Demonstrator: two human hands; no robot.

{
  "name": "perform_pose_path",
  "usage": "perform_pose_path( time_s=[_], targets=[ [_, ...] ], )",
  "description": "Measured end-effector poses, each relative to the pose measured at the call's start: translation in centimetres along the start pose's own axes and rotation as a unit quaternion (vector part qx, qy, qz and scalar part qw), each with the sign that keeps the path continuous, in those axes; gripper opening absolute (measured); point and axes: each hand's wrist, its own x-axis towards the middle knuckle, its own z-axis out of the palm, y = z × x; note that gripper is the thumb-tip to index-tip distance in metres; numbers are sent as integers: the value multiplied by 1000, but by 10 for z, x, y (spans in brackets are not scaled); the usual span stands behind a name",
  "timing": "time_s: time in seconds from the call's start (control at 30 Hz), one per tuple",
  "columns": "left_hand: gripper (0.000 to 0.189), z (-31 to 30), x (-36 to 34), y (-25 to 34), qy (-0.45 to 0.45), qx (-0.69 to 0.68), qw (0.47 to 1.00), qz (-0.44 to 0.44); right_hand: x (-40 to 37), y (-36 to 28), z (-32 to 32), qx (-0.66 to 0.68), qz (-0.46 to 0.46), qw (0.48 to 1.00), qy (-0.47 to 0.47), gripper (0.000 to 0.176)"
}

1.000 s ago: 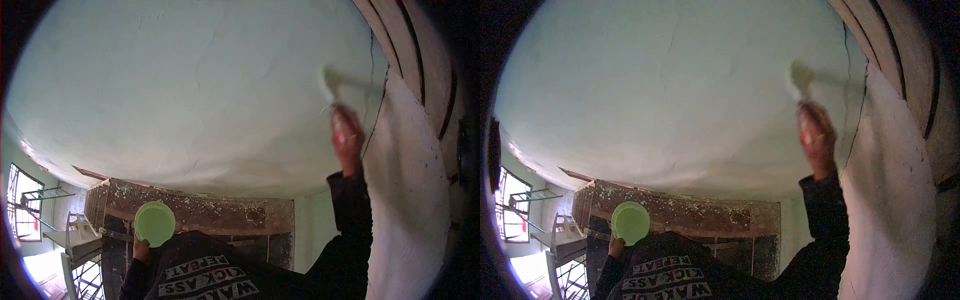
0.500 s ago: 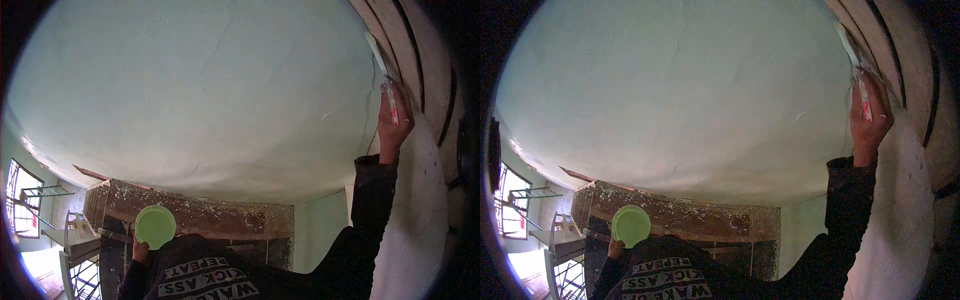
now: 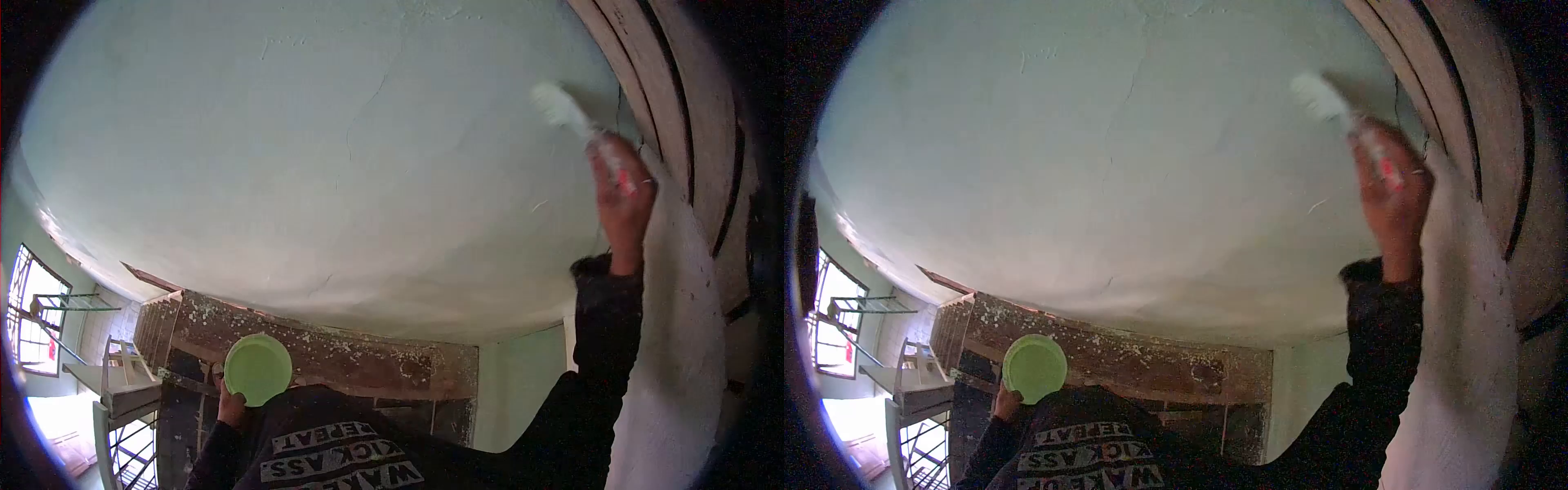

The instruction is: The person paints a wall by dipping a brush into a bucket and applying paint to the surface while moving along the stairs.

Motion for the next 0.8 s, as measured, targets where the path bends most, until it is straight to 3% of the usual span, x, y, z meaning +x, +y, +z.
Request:
perform_pose_path(
  time_s=[0.03,0.1,0.2,0.27,0.4,0.43,0.47,0.5,0.57,0.6,0.67,0.7,0.77,0.8],
  targets=[
    [55,-1,0,-3,1,5,1000,-13,12,-8,-7,-33,19,999,39,20],
    [54,-1,0,-2,2,9,1000,-27,23,-2,-12,-75,-65,990,101,22],
    [55,-2,-3,2,29,21,999,-21,20,-13,-1,-111,-102,982,112,26],
    [58,-8,-2,-12,-24,32,998,46,-3,-19,26,-103,-57,992,52,31],
    [62,-9,-1,-13,-8,40,996,77,-56,-72,62,145,-75,985,-57,37],
    [63,-1,-10,18,15,-48,999,15,-53,-91,55,177,-24,977,-117,31],
    [64,3,-15,35,39,-137,989,-46,-49,-91,54,198,-19,973,-120,27],
    [64,1,-12,31,42,-138,989,-43,-44,-88,54,220,-14,968,-124,22],
    [65,-3,-8,16,7,-9,1000,-26,-17,-71,45,165,-9,984,-61,15],
    [65,-3,-7,16,8,-10,1000,-26,1,-64,35,121,-13,992,-21,16],
    [65,-2,-5,18,24,-146,984,-99,32,-48,16,24,-54,996,63,18],
    [65,-3,-2,8,25,-147,984,-99,42,-43,9,-29,-89,990,106,19],
    [64,-5,6,-20,6,17,996,88,57,-50,1,-62,-113,984,123,21],
    [64,-2,1,-4,7,17,996,87,60,-55,1,-96,-135,976,139,22]
  ],
)
